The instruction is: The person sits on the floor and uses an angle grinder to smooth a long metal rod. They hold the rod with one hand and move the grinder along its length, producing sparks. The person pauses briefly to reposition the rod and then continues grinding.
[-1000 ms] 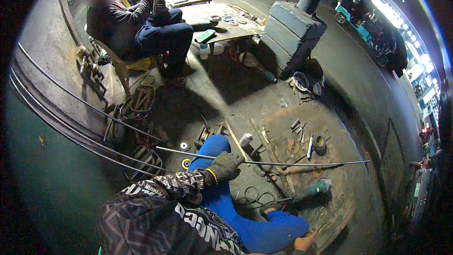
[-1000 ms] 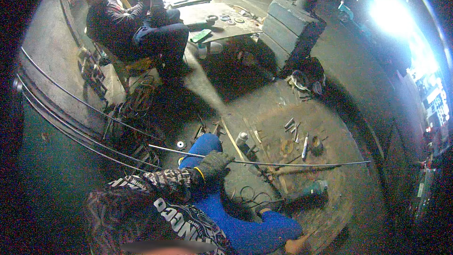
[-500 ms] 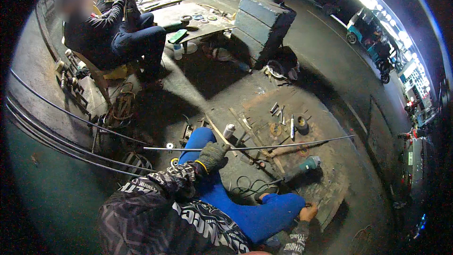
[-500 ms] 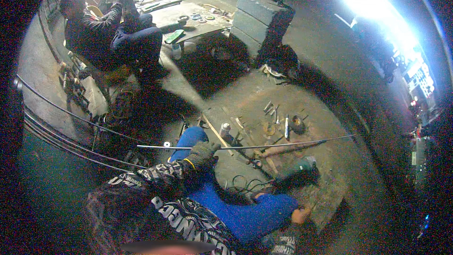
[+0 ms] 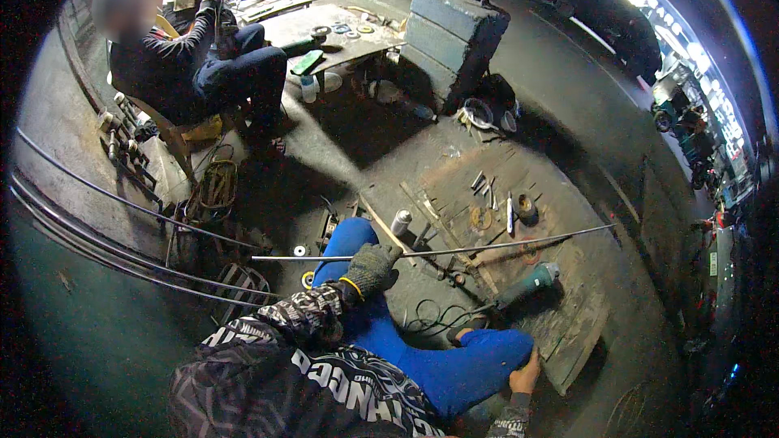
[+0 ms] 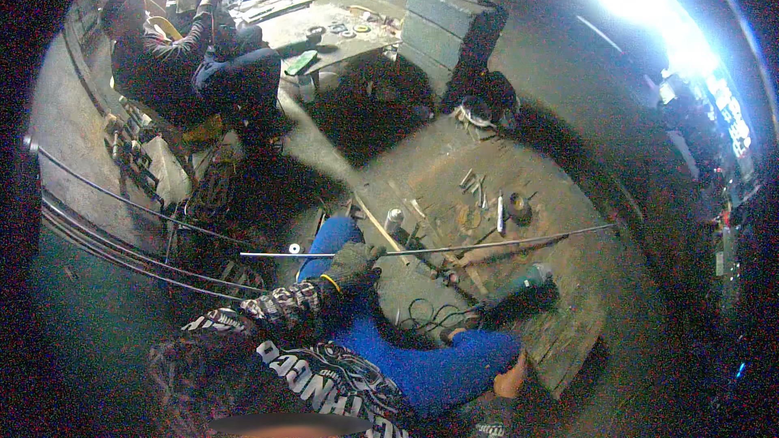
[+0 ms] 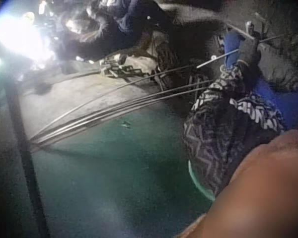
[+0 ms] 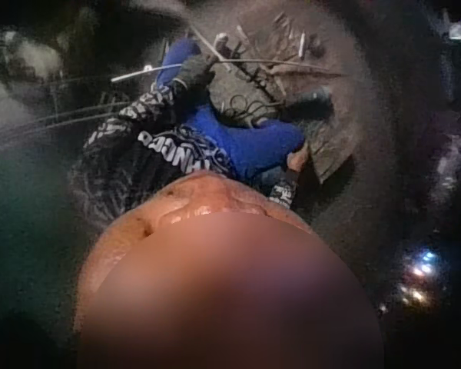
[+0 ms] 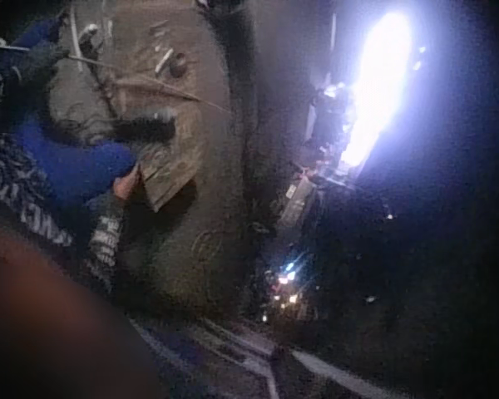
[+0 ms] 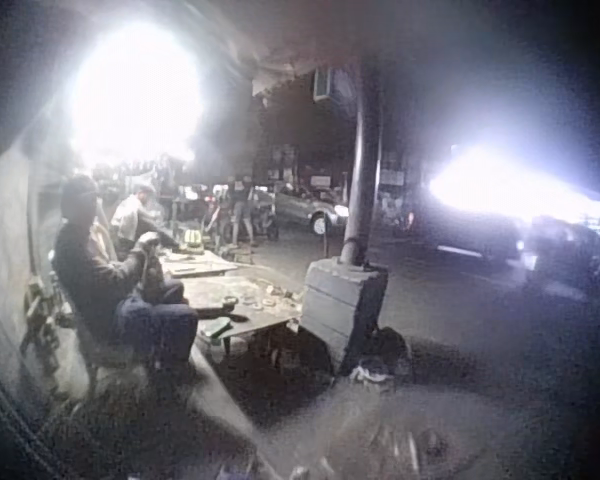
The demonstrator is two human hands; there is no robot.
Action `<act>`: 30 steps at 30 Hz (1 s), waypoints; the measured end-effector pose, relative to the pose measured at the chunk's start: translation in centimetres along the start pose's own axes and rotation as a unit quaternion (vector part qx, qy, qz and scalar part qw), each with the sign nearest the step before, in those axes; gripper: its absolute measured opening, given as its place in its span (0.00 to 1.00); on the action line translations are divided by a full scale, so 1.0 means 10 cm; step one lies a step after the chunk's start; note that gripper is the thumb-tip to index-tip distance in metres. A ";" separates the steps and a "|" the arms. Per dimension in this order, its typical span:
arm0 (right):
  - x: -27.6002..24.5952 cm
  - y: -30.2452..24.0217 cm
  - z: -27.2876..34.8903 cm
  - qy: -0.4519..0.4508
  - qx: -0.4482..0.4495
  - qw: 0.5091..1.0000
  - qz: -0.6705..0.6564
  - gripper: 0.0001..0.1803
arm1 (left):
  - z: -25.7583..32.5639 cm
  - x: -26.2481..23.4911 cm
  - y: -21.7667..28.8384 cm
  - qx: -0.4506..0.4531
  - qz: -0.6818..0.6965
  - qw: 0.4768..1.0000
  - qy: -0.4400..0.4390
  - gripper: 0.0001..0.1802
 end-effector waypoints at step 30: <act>0.54 0.35 -1.02 -0.034 0.018 0.976 0.216 0.08 | -0.09 -0.21 0.03 -0.012 -0.008 1.000 -0.020 0.27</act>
Point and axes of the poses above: each hand's wrist, its own z-axis away from the middle knuckle, its own x-axis out of the palm, y = z × x, the point moved 3 cm from there along -z, towards the middle knuckle, and after that the axes turned 3 degrees about y, right-handed, at the moved point
